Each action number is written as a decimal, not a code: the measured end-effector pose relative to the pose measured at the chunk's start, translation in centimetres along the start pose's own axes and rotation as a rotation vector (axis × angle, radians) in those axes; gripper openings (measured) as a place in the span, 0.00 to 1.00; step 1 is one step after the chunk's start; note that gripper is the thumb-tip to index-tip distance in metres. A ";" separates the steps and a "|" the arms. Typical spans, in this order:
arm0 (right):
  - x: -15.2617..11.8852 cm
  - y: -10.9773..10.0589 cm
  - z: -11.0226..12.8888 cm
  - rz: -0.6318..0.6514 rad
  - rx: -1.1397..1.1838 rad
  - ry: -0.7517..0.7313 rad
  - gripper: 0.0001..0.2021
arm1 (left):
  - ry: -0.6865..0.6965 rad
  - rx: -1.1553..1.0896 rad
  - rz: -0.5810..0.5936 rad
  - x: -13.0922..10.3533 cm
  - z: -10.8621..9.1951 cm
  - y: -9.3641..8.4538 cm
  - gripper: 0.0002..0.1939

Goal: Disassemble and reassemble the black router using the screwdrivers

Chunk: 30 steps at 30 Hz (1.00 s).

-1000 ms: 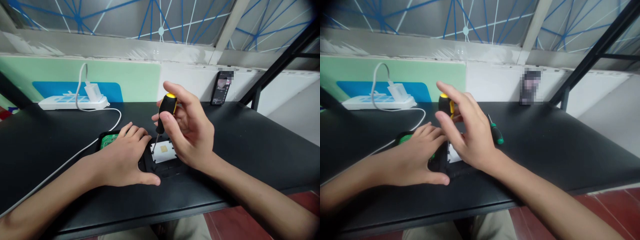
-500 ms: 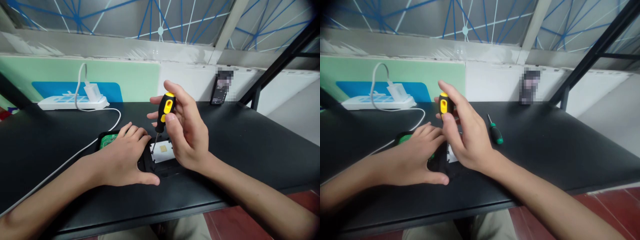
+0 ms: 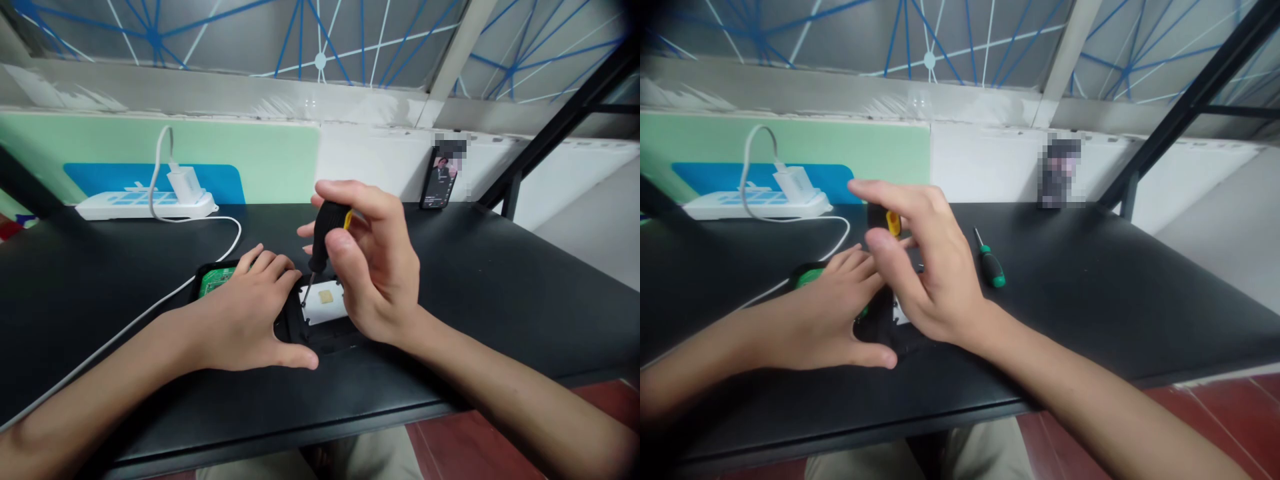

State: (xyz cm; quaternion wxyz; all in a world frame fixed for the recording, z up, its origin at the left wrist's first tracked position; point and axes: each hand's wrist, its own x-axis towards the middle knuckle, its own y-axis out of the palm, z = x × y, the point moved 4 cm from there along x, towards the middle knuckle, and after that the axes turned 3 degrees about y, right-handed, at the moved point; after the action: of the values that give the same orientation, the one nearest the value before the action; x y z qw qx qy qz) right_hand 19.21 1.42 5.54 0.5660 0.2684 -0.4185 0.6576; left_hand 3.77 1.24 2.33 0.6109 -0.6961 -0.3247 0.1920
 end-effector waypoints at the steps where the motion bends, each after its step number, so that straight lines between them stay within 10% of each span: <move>1: 0.0 0.0 0.0 0.016 0.012 0.022 0.19 | 0.005 0.002 -0.010 0.0 0.0 0.0 0.43; 30: 0.2 -0.3 0.0 -0.074 -0.073 0.016 0.21 | 0.013 0.052 0.016 0.0 0.0 0.0 0.45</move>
State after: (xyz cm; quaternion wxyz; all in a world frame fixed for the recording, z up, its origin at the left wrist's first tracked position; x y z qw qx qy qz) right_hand 19.48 1.57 5.76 0.6026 0.2576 -0.4276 0.6226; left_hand 3.77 1.24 2.30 0.6294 -0.6837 -0.3100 0.2008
